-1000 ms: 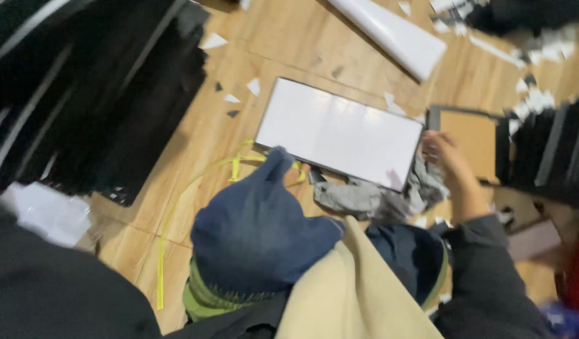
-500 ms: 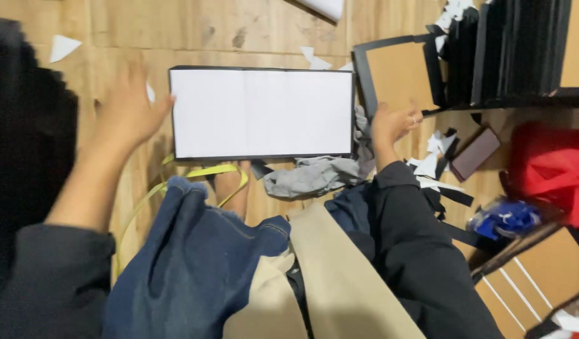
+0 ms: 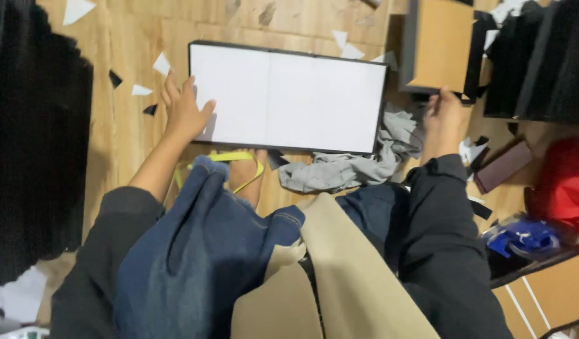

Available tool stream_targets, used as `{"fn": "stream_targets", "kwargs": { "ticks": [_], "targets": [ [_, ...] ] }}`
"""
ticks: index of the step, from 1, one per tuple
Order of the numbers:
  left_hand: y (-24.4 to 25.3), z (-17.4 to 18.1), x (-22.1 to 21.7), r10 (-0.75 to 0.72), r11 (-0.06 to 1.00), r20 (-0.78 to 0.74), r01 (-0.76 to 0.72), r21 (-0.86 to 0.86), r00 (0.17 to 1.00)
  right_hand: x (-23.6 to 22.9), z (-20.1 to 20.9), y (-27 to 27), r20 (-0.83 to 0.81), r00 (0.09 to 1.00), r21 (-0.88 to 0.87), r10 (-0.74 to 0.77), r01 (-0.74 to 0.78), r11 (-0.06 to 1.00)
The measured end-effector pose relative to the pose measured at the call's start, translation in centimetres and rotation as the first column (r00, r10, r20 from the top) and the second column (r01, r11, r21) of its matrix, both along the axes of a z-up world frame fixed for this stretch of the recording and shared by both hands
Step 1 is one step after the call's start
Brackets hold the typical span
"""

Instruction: The person sits on the floor and assembles a book by placing a white sheet of paper into a black frame and smoothing it with a cloth. They repeatedly flip the frame to check the alignment and wipe the surface, handling the frame and paper multiple times.

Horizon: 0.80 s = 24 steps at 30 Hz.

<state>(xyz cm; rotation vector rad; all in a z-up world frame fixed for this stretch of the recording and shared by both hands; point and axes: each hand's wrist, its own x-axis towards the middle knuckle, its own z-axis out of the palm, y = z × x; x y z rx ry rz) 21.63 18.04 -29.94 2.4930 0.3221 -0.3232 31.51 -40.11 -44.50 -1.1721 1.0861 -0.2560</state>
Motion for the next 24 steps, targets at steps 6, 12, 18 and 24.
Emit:
{"fn": "stream_targets", "kwargs": {
  "ticks": [6, 12, 18, 24],
  "targets": [
    [-0.3, -1.2, 0.6, 0.282, 0.871, -0.059, -0.282, -0.402, 0.958, -0.6, 16.0, 10.4, 0.402, 0.908, 0.592, -0.12, -0.157, 0.791],
    [-7.3, 3.2, 1.1, 0.034, -0.02, -0.334, -0.334, -0.942, 0.942, -11.8, 21.2, 24.1, 0.37, 0.915, 0.61, 0.164, -0.372, 0.7],
    [-5.0, 8.7, 1.2, -0.084, -0.45, -0.108, -0.135, -0.883, 0.991, -16.0, 19.4, 32.1, 0.341, 0.598, 0.113, 0.725, -0.792, 0.6],
    [1.0, -0.5, -0.6, 0.418, 0.479, -0.108, -0.319, -0.818, 0.902, -18.6, 10.2, 31.7, -0.169, 0.159, -0.592, 0.973, -0.805, 0.029]
  ]
}}
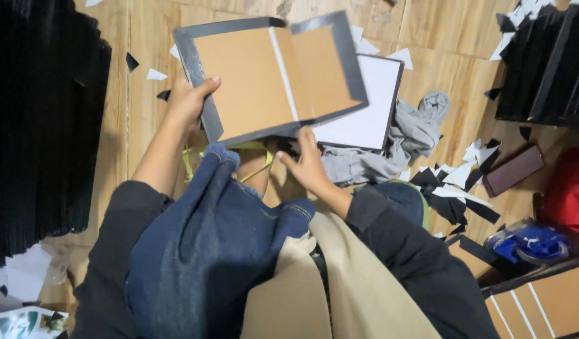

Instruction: The person sits on the floor and assembles a book by placing a white sheet of paper into a black frame and smoothing it with a cloth. They repeatedly flip the frame to check the alignment and wipe the surface, handling the frame and paper multiple times.

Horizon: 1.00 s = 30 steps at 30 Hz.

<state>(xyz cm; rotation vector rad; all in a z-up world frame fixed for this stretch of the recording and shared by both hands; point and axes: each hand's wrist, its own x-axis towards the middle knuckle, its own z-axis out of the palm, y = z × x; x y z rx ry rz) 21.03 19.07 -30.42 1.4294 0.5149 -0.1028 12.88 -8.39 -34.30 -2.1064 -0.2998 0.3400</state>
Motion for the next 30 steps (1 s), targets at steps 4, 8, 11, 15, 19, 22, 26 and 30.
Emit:
{"fn": "stream_targets", "kwargs": {
  "ticks": [4, 8, 11, 15, 19, 22, 26, 30],
  "targets": [
    [2.7, -2.9, 0.7, -0.052, 0.996, -0.101, 0.045, -0.073, 0.994, -0.7, 0.4, -0.7, -0.254, 0.967, -0.217, -0.015, -0.042, 0.975],
    [2.7, -2.2, 1.3, -0.212, 0.946, -0.146, 0.24, 0.218, 0.966, 2.6, 4.2, -3.5, -0.436, 0.895, -0.46, 0.097, -0.314, 0.83],
    [2.0, -3.0, 1.2, -0.133, 0.888, -0.13, 0.176, 0.424, 0.983, 7.1, 6.8, -6.8, -0.614, 0.789, -0.431, -0.028, -0.306, 0.849],
    [1.8, -7.1, 0.4, 0.01, 0.79, 0.0, -0.008, 0.613, 1.0, 12.8, 6.7, -11.2, -0.496, 0.839, -0.181, -0.223, 0.151, 0.972],
    [1.0, -6.8, 1.2, -0.049, 0.549, 0.048, -0.013, 0.836, 0.998, 19.7, 3.9, -13.5, -0.49, 0.803, 0.046, -0.34, 0.413, 0.91],
    [0.2, -6.5, 1.3, -0.117, 0.523, -0.064, 0.117, 0.844, 0.991, 24.7, 0.8, -14.9, -0.303, 0.842, 0.094, -0.447, 0.493, 0.865],
    [-0.5, -6.7, 0.9, -0.148, 0.595, -0.029, 0.112, 0.796, 0.989, 31.2, -4.7, -16.6, -0.279, 0.745, 0.24, -0.606, 0.665, 0.708],
    [-0.4, -5.4, 0.7, -0.209, 0.587, -0.109, 0.214, 0.781, 0.972, 35.0, -6.1, -16.4, -0.447, 0.69, 0.335, -0.569, 0.719, 0.609]
  ]
}}
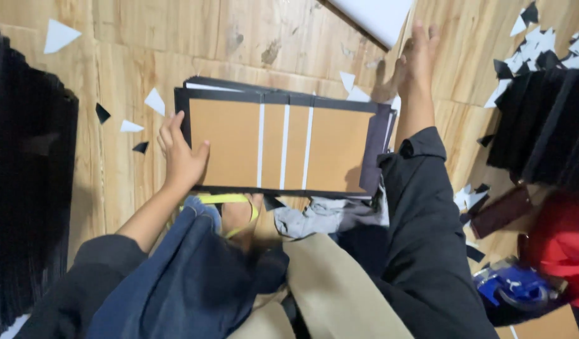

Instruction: The person sits on the floor and assembles a book by placing a white sheet of paper into a black frame and smoothing it with a cloth. They repeatedly flip the frame to check the alignment and wipe the surface, handling the frame and paper multiple times.

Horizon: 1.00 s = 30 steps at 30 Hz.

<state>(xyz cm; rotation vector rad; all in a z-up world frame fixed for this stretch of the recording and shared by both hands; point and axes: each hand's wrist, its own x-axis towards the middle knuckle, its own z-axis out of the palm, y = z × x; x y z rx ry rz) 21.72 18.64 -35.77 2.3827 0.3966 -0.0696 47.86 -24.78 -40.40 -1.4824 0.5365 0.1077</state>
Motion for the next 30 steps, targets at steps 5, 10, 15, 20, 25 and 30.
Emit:
{"fn": "stream_targets", "kwargs": {
  "ticks": [5, 10, 15, 20, 25, 30],
  "targets": [
    [-0.4, 2.1, 1.6, 0.026, 0.998, -0.058, -0.023, 0.059, 0.998, 2.4, 2.4, 2.2, 0.097, 0.995, -0.113, -0.02, 0.031, 0.993],
    [-0.5, 3.0, 2.7, 0.021, 0.997, 0.047, -0.024, 0.08, 0.999, -0.9, 10.7, 4.4, 0.598, 0.572, -0.615, 0.562, -0.123, 0.779],
    [-1.3, 3.7, 4.1, -0.064, 0.998, 0.142, 0.059, 0.037, 0.988, -3.8, 15.7, 9.1, 0.455, 0.511, -0.469, 0.73, -0.56, 0.684],
    [-2.0, 3.7, 5.5, -0.053, 0.998, 0.177, 0.055, -0.007, 0.983, -4.2, 10.4, 9.2, 0.171, 0.693, -0.84, 0.7, -0.269, 0.472],
    [-2.1, 6.1, 9.2, -0.127, 0.991, 0.256, 0.131, -0.001, 0.958, -3.3, 6.3, 8.0, -0.114, 0.905, -0.921, 0.41, -0.252, 0.299],
    [-2.1, 7.4, 10.1, -0.129, 0.988, 0.233, 0.144, -0.05, 0.964, -2.8, 0.5, 6.0, -0.115, 0.932, -0.966, 0.345, -0.186, 0.181]
  ]
}}
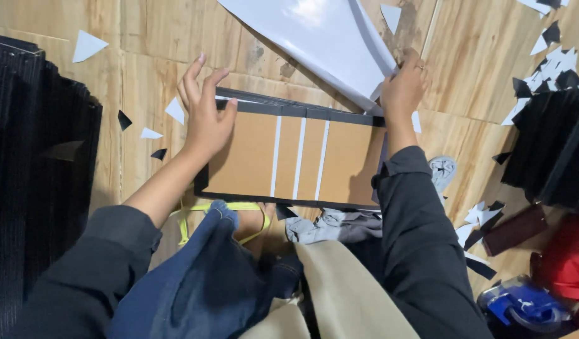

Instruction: The person sits on the floor and assembles a book by placing a white sheet of paper into a black frame and smoothing it with a cloth. They repeatedly flip the frame to check the alignment and wipe the surface, handling the frame and paper multiple times.

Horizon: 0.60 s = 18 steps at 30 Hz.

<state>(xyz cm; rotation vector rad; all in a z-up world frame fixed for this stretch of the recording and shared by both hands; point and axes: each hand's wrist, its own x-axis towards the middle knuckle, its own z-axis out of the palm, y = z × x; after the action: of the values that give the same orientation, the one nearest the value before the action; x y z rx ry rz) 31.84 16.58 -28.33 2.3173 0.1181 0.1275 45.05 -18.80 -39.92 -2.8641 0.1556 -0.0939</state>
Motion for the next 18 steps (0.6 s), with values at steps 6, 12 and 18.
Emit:
{"fn": "stream_targets", "kwargs": {
  "ticks": [6, 12, 18],
  "targets": [
    [1.6, -3.1, -0.5, 0.023, 1.0, -0.007, -0.023, 0.005, 1.0, 0.1, 1.4, -1.3, 0.153, 0.987, 0.239, -0.051, 0.013, 0.971],
    [1.7, -3.1, 0.4, 0.034, 0.999, 0.004, -0.034, 0.0, 0.999, 0.0, 0.4, -1.0, 0.235, 0.944, 0.573, -0.231, 0.058, 0.817],
    [2.8, -3.7, 1.7, 0.173, 0.978, -0.019, -0.174, -0.114, 0.985, -3.0, 12.9, 7.1, 0.659, 0.75, 0.51, 0.053, -0.498, 0.702]
  ]
}}
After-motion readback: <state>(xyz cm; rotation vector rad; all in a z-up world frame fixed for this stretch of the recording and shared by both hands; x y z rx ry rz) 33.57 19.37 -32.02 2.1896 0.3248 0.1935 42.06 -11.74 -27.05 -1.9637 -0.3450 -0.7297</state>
